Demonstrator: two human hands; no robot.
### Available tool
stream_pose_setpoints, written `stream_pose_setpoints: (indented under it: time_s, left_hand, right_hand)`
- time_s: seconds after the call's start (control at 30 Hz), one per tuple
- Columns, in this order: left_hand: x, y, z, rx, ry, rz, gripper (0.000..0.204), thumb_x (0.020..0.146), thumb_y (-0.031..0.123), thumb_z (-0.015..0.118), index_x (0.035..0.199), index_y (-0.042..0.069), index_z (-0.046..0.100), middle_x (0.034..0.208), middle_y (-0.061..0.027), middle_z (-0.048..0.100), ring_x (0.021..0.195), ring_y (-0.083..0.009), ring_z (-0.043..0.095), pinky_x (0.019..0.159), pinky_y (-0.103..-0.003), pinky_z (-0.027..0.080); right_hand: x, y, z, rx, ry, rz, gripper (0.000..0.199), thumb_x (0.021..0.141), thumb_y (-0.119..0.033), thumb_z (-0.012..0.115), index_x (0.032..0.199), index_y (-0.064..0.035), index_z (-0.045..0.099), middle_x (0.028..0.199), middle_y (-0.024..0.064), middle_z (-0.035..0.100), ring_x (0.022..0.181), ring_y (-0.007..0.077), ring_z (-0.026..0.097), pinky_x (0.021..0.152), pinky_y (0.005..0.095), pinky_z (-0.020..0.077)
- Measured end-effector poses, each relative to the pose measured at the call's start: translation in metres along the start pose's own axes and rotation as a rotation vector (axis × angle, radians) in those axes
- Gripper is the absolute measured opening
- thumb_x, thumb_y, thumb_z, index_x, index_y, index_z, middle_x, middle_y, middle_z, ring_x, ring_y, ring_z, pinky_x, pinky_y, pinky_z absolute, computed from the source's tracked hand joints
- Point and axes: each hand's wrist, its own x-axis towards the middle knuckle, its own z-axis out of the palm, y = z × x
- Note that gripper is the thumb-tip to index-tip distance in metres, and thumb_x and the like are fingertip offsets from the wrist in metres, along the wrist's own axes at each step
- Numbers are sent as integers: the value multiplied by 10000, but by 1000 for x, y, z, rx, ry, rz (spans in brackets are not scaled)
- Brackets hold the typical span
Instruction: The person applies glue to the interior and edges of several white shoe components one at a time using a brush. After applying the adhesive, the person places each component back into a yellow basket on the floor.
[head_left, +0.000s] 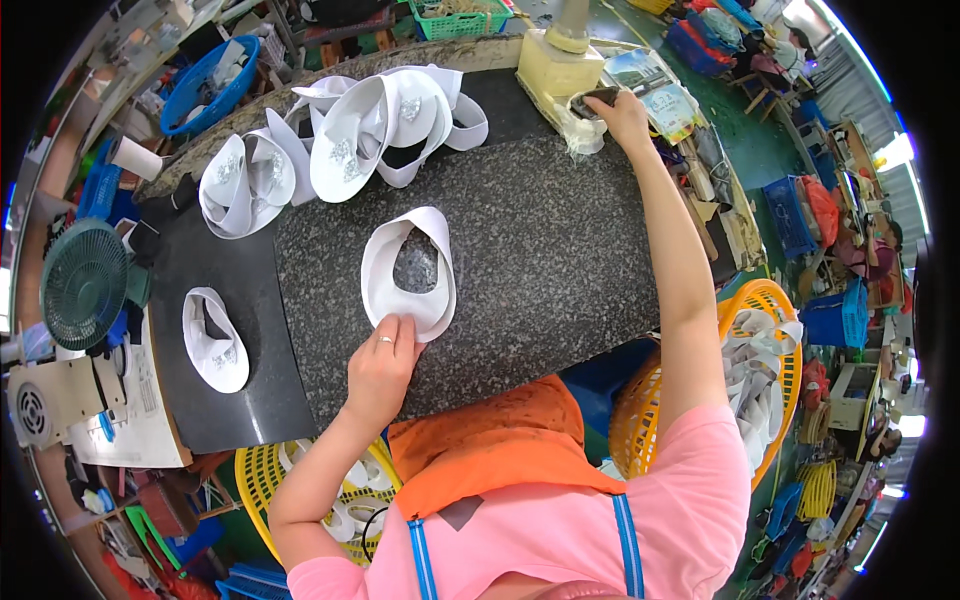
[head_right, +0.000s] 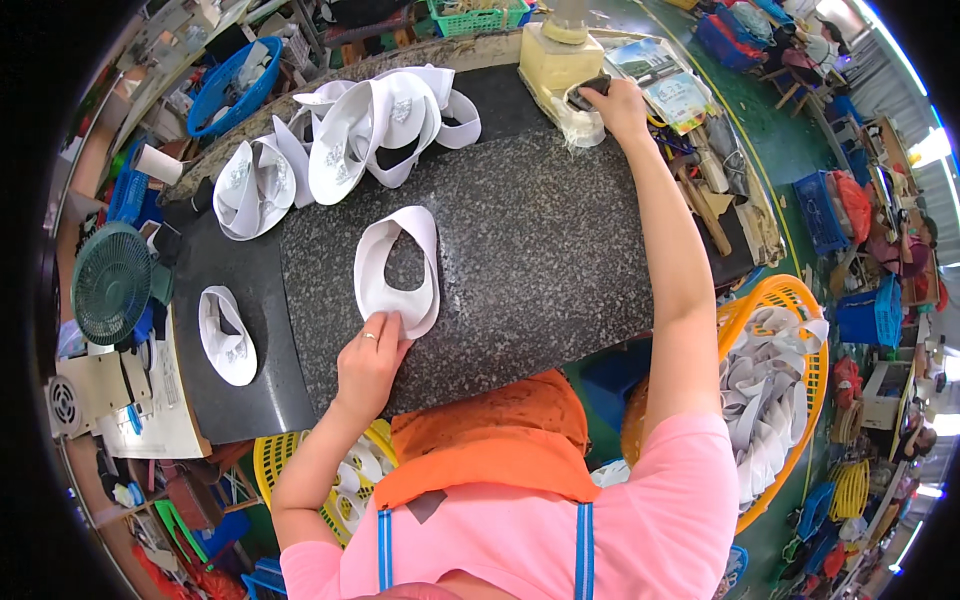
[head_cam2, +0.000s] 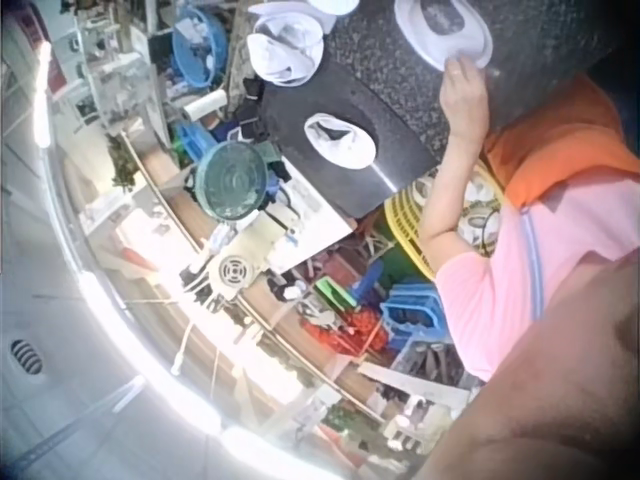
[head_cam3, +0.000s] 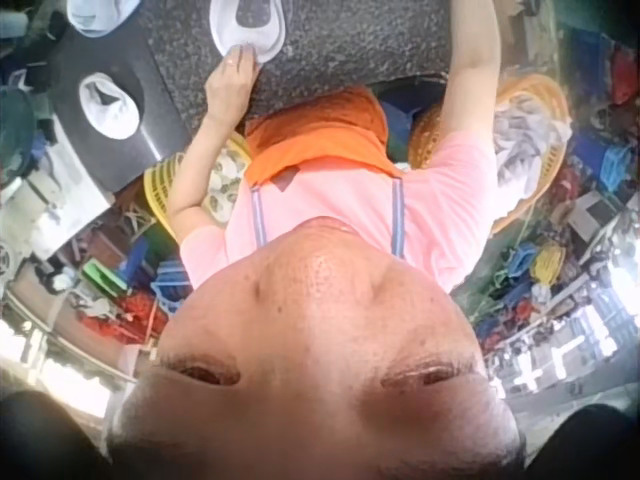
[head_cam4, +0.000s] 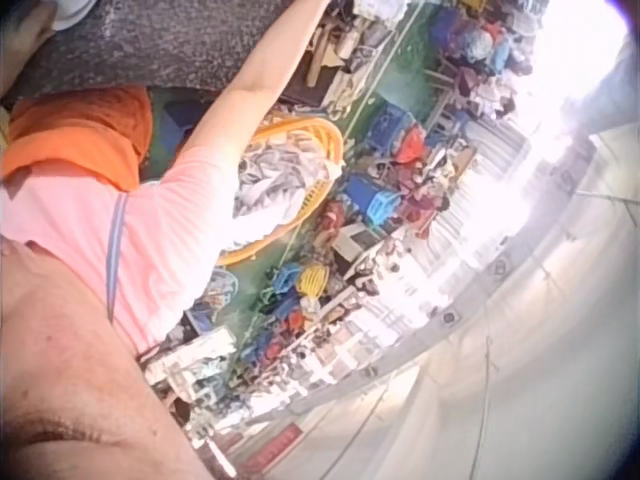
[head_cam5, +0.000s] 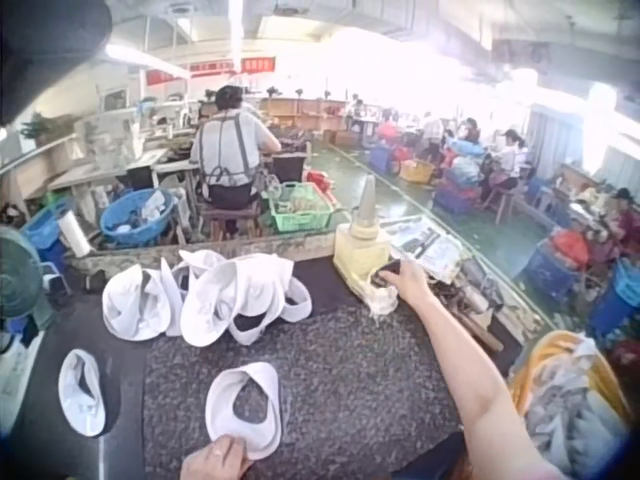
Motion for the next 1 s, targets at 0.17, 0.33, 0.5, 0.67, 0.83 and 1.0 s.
stream_pose_setpoints:
  time_s: [0.17, 0.33, 0.5, 0.67, 0.83, 1.0]
  left_hand:
    - [8, 5, 0, 194, -69, 82, 288, 696, 38, 566, 967, -60, 576, 949, -136, 560, 915, -258, 606, 670, -303, 531]
    - [4, -1, -19, 59, 67, 142, 280, 696, 55, 581, 958, -43, 590, 898, -123, 580, 867, -244, 618, 677, -302, 524]
    - [-17, 2, -7, 2, 101, 111, 282, 693, 54, 584, 960, -35, 598, 877, -111, 579, 853, -250, 618, 700, -325, 514]
    - [-22, 8, 0, -50, 124, 15, 291, 685, 48, 578, 964, -24, 620, 956, -116, 577, 844, -260, 598, 707, -341, 500]
    - [-22, 5, 4, -58, 245, 34, 231, 670, 50, 615, 881, -45, 629, 916, -122, 581, 830, -254, 589, 716, -349, 499]
    - [-29, 6, 7, -52, 227, 47, 259, 667, 64, 601, 904, -40, 617, 928, -131, 586, 848, -261, 590, 738, -359, 500]
  right_hand:
    - [-4, 1, 8, -53, 30, -235, 338, 788, -345, 660, 923, -35, 662, 826, 196, 652, 789, 360, 633, 692, 429, 480]
    - [-17, -5, -19, 164, -8, -4, 290, 829, -279, 628, 1032, -72, 646, 866, 151, 675, 786, 302, 656, 670, 359, 494]
    - [16, 17, 13, -142, -86, -31, 261, 815, -271, 641, 972, -64, 674, 868, 165, 671, 817, 313, 650, 688, 356, 491]
    - [-29, -14, -15, -193, 68, -315, 280, 878, -206, 553, 1133, -94, 580, 1044, 168, 625, 931, 351, 600, 764, 410, 470]
    - [-66, -28, -32, 816, -348, 393, 257, 829, -166, 608, 1028, -6, 590, 805, 121, 661, 546, 187, 612, 473, 296, 462]
    - [-174, -203, -24, 818, -778, 143, 228, 804, -156, 652, 986, -20, 626, 758, 66, 643, 537, 125, 582, 490, 251, 477]
